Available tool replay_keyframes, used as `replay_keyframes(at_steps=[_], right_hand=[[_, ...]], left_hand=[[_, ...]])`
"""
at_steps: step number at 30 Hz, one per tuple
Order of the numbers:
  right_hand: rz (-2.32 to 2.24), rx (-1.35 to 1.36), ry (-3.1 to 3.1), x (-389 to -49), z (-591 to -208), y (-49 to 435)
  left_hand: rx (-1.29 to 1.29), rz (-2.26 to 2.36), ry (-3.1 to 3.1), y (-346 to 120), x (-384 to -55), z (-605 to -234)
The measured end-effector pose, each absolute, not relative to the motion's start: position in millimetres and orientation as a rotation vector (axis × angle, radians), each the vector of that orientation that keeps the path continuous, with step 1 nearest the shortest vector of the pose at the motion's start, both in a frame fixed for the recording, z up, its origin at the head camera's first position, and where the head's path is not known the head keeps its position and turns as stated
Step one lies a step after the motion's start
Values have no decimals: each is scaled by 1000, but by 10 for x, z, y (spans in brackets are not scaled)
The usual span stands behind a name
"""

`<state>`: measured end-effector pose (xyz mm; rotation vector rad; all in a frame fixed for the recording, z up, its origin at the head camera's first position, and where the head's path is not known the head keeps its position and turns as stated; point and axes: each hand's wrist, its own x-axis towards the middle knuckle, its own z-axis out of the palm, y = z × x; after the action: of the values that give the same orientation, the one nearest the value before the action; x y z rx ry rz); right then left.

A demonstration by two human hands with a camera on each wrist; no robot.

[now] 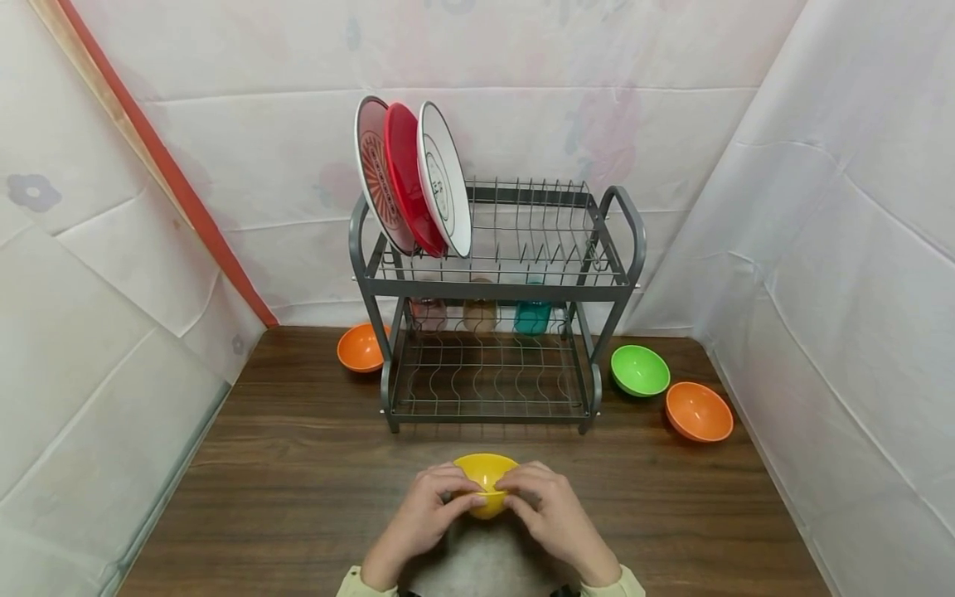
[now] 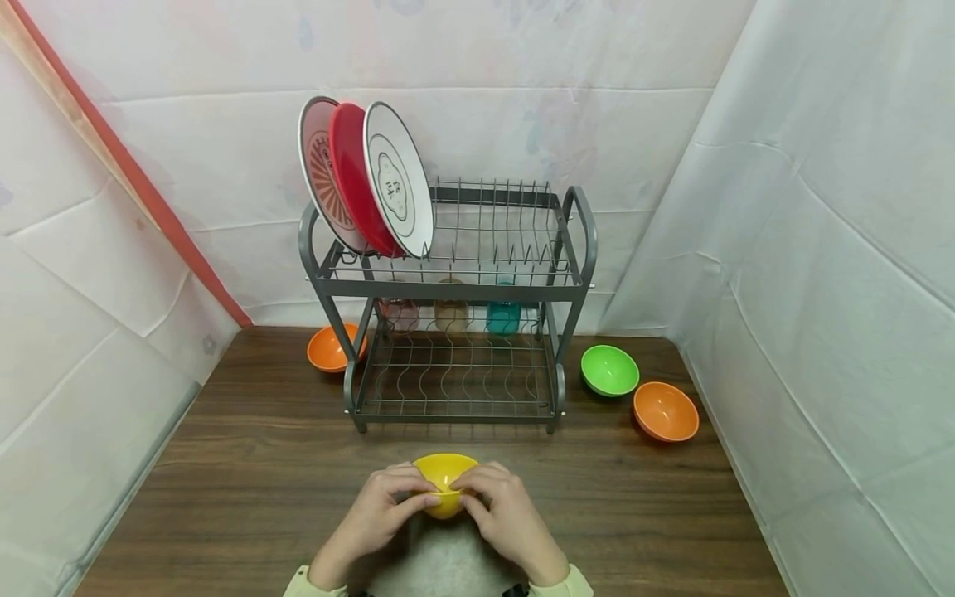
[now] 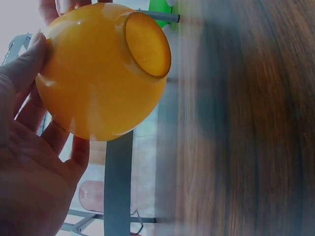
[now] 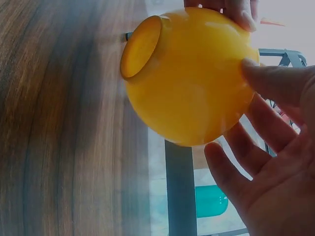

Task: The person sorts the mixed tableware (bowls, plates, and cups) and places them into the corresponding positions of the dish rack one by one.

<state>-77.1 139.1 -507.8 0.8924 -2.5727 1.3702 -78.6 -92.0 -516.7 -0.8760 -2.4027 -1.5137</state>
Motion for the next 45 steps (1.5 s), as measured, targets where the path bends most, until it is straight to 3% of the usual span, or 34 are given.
replay_keyframes(at_steps=[10, 23, 37, 45], right_hand=[[1447, 696, -2589, -794, -5134, 1453], [1485, 723, -2593, -807, -5181, 1459], [1691, 652, -2552, -781, -5212, 1402], [1867, 505, -2501, -761, -5222, 1359]], left_hand=[[-721, -1673, -2375, -971, -753, -5117], [-534, -1995, -2292, -1000, -773, -5155], [-112, -2142, -2333, -954, -813, -5162], [-203, -2216, -2361, -952, -820, -5168]])
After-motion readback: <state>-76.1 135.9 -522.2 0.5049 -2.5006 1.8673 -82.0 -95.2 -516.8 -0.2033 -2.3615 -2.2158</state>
